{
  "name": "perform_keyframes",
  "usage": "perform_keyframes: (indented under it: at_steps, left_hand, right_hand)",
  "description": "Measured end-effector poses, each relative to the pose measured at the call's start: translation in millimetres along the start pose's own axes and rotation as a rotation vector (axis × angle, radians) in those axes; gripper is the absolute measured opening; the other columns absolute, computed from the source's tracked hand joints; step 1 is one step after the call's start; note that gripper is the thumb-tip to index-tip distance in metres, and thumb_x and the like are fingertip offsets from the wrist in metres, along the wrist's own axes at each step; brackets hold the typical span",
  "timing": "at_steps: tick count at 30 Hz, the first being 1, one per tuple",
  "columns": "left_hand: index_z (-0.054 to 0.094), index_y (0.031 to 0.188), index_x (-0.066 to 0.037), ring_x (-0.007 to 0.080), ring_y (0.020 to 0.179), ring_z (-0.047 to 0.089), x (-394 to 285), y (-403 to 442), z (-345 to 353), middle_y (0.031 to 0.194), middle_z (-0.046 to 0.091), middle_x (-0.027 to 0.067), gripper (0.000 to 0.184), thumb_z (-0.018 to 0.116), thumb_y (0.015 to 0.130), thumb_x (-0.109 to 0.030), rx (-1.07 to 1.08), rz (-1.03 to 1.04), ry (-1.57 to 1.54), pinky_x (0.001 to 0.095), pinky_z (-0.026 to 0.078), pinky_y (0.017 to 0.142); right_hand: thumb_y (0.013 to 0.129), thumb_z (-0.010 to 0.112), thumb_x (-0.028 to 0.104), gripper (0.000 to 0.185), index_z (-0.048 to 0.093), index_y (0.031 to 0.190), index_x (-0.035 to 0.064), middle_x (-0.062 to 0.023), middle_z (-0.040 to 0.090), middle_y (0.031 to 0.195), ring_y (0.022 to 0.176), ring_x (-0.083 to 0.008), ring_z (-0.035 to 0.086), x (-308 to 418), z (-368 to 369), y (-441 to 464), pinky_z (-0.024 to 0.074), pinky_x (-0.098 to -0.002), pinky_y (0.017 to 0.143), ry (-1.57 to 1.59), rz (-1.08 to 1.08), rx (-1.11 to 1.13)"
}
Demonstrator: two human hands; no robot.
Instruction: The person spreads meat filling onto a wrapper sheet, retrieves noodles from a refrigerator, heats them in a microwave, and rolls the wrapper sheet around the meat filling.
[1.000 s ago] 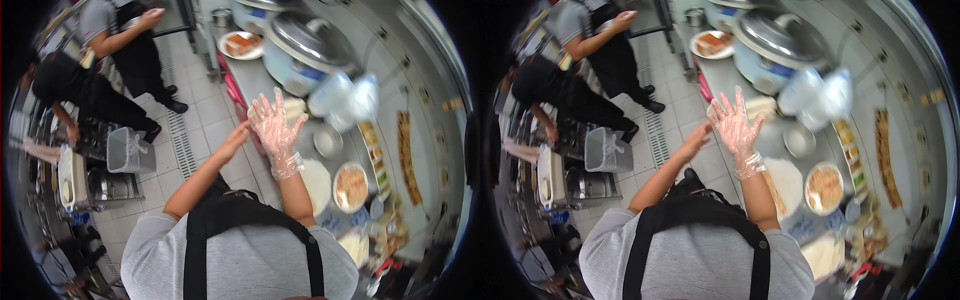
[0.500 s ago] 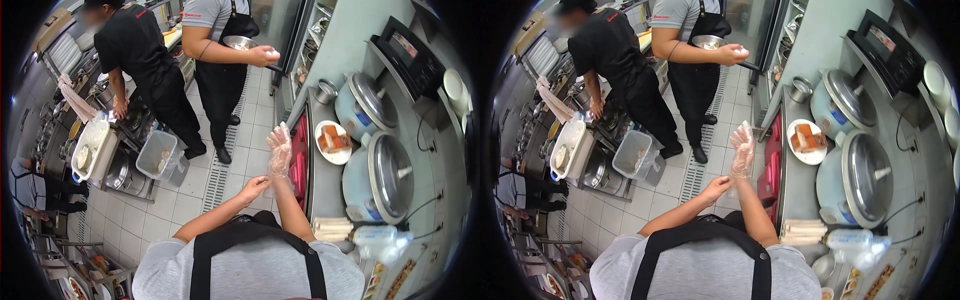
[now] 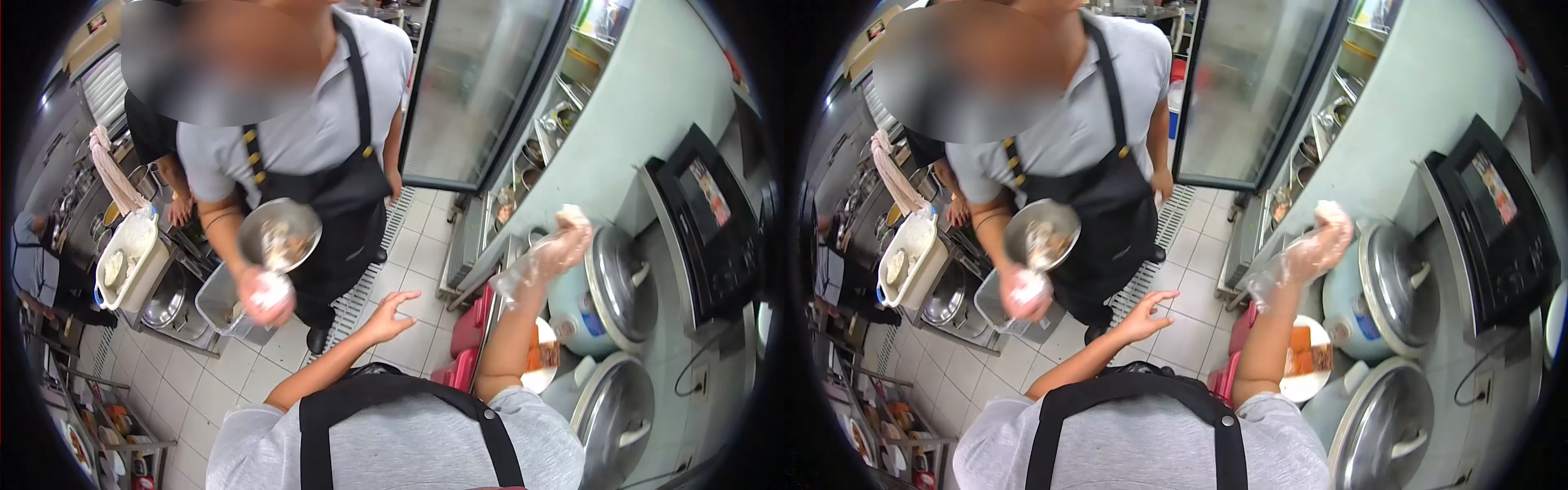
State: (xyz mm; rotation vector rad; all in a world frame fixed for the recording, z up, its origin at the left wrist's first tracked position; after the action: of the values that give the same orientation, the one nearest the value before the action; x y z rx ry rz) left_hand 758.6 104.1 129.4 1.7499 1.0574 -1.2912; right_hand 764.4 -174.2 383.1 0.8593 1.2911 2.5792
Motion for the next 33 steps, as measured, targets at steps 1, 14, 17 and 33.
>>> perform_keyframes:
  at_steps: [1,14,17,33]
  left_hand:
    - [0.047,0.134,-0.020,0.0265,0.127,0.039,-1.3,0.7,3.2,0.132,0.042,0.0091,0.058,0.068,0.080,-0.013,0.063,-0.030,-0.032,0.0448,0.040,0.099]
    - [0.038,0.141,-0.018,0.0191,0.125,0.042,-13.0,-63.2,-47.6,0.135,0.045,0.0049,0.064,0.065,0.084,-0.009,-0.034,-0.114,-0.116,0.0373,0.037,0.100]
    - [0.035,0.142,-0.015,0.0181,0.121,0.046,-10.9,-63.6,-51.7,0.134,0.046,0.0063,0.064,0.062,0.085,-0.003,-0.069,-0.099,-0.180,0.0340,0.039,0.098]
    - [0.035,0.141,-0.007,0.0216,0.112,0.054,99.5,188.7,-221.7,0.130,0.051,0.0107,0.059,0.061,0.088,-0.015,-0.572,-0.183,-0.606,0.0349,0.043,0.093]
  right_hand:
    - [0.096,0.044,0.019,0.026,0.057,0.090,-0.0015,-0.0093,0.060,0.092,0.085,-0.0175,0.056,0.5,16.0,18.8,0.0456,-0.0302,0.078,0.018,0.005,0.011]
    - [0.099,0.038,0.044,0.047,0.059,0.089,0.0026,-0.0107,0.065,0.080,0.068,-0.0197,0.061,-242.1,290.6,-91.2,0.0508,-0.0334,0.062,0.490,0.816,0.691]
    - [0.091,0.056,0.043,0.050,0.052,0.127,0.0082,-0.0113,0.060,0.115,0.092,-0.0261,0.062,-308.5,308.1,-112.2,0.0514,-0.0364,0.067,0.094,0.824,0.934]
    - [0.082,0.064,0.047,0.071,0.041,0.138,0.0086,-0.0131,0.046,0.132,0.120,-0.0245,0.046,-419.6,101.3,44.7,0.0407,-0.0391,0.097,-0.046,0.876,0.641]
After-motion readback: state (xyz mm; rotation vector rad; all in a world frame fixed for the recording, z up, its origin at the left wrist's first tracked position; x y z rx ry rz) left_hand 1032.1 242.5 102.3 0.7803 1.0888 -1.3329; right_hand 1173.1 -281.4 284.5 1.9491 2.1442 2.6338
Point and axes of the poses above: each hand's wrist, its own y-axis towards the middle knuckle, its own z-axis out of the palm, x = y × z, the point moved 9 cm from there along y, towards the middle knuckle
